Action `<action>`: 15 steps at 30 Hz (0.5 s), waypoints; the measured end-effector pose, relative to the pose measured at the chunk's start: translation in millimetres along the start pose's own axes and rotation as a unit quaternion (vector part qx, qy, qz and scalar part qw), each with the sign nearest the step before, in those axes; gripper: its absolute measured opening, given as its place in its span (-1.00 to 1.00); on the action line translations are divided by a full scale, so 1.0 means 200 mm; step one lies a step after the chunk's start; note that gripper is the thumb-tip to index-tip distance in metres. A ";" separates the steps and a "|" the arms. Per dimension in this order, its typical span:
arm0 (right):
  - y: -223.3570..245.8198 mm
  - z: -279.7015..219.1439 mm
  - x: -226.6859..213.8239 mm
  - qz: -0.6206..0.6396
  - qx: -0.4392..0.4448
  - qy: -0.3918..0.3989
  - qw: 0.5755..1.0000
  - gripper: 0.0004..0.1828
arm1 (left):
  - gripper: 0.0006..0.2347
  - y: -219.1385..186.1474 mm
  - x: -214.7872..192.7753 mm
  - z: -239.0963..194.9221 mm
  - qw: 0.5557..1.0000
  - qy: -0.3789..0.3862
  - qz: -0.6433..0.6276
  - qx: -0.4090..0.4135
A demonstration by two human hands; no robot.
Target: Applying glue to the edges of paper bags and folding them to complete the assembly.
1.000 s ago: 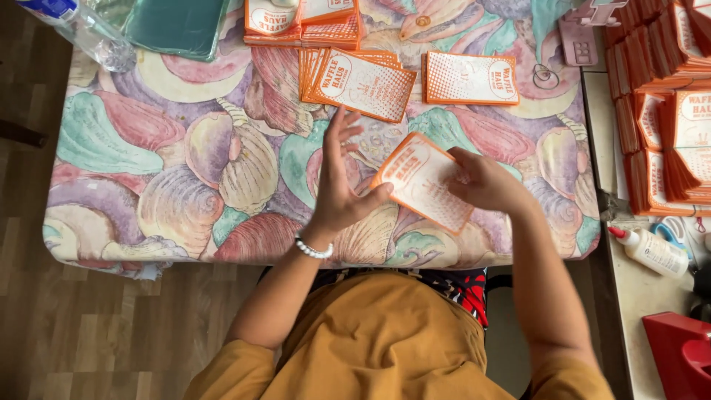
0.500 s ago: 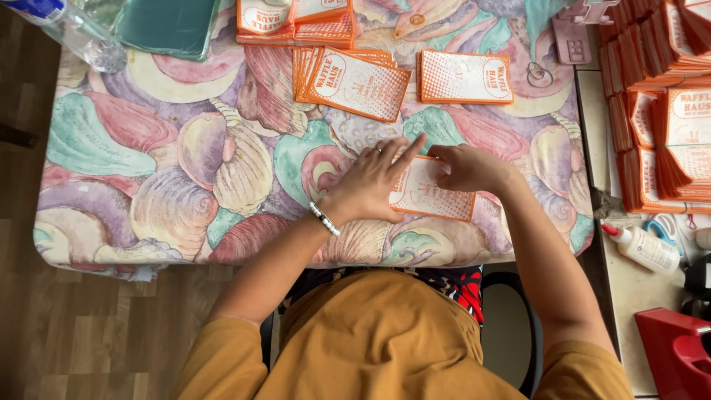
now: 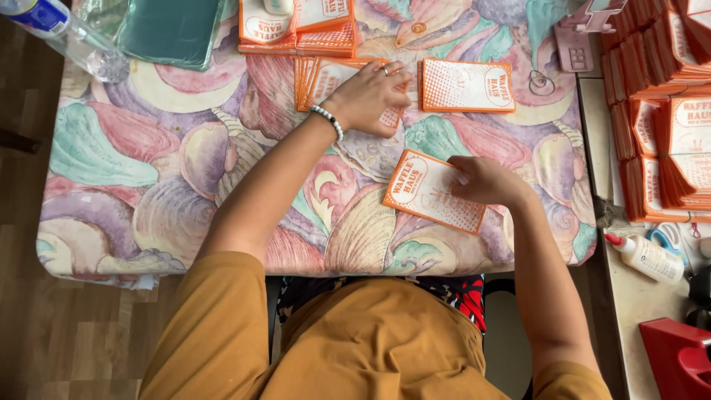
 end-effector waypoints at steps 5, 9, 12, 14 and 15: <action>-0.05 -0.02 0.05 0.117 -0.004 -0.022 0.993 -0.64 | -0.51 0.04 -0.03 -0.06 0.999 -0.013 0.037 0.003; -0.04 0.01 0.19 0.529 -0.130 -0.012 0.839 -0.52 | -0.43 -0.11 -0.14 -0.17 0.971 -0.236 0.005 -0.040; 0.13 -0.09 0.24 0.634 -0.086 -0.041 0.767 -0.54 | -0.65 -0.33 -0.04 -0.35 0.832 -0.406 -0.297 -0.233; 0.24 -0.06 0.30 0.659 -0.085 -0.023 0.747 -0.52 | -0.60 -0.47 0.09 -0.43 0.709 -0.419 -0.505 -0.260; 0.30 -0.06 0.33 0.681 -0.086 -0.011 0.727 -0.51 | -0.50 -0.57 0.17 -0.45 0.543 -0.413 -0.682 -0.265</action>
Point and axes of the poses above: each hand's wrist, its own z-axis towards the middle knuckle, its own x-axis out of the palm, y = z × x, the point moved 4 cm from there along z, towards the middle knuckle, and after that the axes turned 14 degrees about x, right-handed, at the moved point
